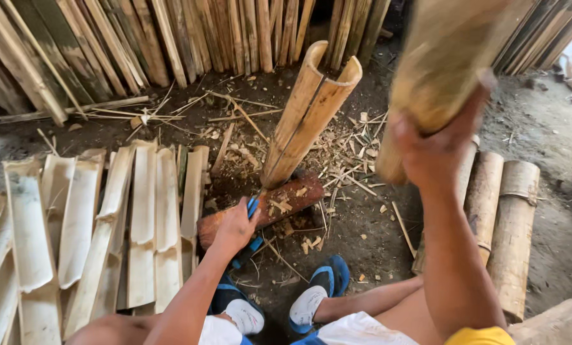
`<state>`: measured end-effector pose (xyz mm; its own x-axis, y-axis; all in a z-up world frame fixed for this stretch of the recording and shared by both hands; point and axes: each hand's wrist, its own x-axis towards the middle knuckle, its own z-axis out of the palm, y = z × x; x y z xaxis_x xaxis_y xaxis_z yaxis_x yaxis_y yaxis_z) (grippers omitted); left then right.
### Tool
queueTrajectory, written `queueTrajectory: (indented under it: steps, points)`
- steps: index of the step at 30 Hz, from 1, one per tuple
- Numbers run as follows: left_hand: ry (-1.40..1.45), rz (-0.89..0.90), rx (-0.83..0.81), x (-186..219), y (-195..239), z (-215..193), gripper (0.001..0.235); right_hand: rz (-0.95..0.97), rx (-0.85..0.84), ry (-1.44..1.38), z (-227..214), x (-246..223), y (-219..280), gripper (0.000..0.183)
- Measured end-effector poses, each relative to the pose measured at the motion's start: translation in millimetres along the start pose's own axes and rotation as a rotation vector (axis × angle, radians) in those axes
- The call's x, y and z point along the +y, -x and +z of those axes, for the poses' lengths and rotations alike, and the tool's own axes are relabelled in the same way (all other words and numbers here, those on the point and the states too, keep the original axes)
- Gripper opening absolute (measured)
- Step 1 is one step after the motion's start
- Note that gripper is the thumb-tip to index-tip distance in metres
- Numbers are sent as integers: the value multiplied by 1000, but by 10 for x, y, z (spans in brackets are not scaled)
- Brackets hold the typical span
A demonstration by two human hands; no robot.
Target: The person splits bamboo poles into flat strips using a metal wedge and a wooden mallet. They position the bamboo vertically on a wooden block, drive the wedge into the top, and strike it repeatedly to split the pole into halves and then quarters.
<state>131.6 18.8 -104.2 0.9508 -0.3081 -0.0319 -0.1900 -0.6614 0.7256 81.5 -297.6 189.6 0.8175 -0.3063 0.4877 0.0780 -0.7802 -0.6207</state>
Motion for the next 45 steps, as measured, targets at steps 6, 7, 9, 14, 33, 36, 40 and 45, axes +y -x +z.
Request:
queueTrajectory:
  steps: [6, 7, 9, 14, 33, 36, 40, 45]
  points:
    - [8, -169, -197, 25, 160, -69, 49, 479, -863, 346, 1137, 238, 533, 114]
    - [-7, -175, -189, 35, 241, -111, 46, 272, -742, 329, 1249, 303, 609, 111]
    - [-21, -193, -140, 81, 225, -174, 41, 60, -637, 207, 1302, 352, 545, 107]
    - [-56, -189, -40, 37, 131, 93, 42, 592, -666, -138, 802, -232, 418, 114]
    - [68, -190, -161, -141, 100, 326, 36, 637, -667, -87, 1096, -115, 582, 104]
    - [33, -74, -18, -178, 146, 299, 34, 350, -402, -36, 676, -166, 244, 101]
    - [86, -296, -152, -191, 126, 265, 36, -27, -64, -414, 707, -56, 85, 90]
    - [140, -212, -72, -352, 146, 408, 31, 313, -684, 163, 1508, 451, 703, 98]
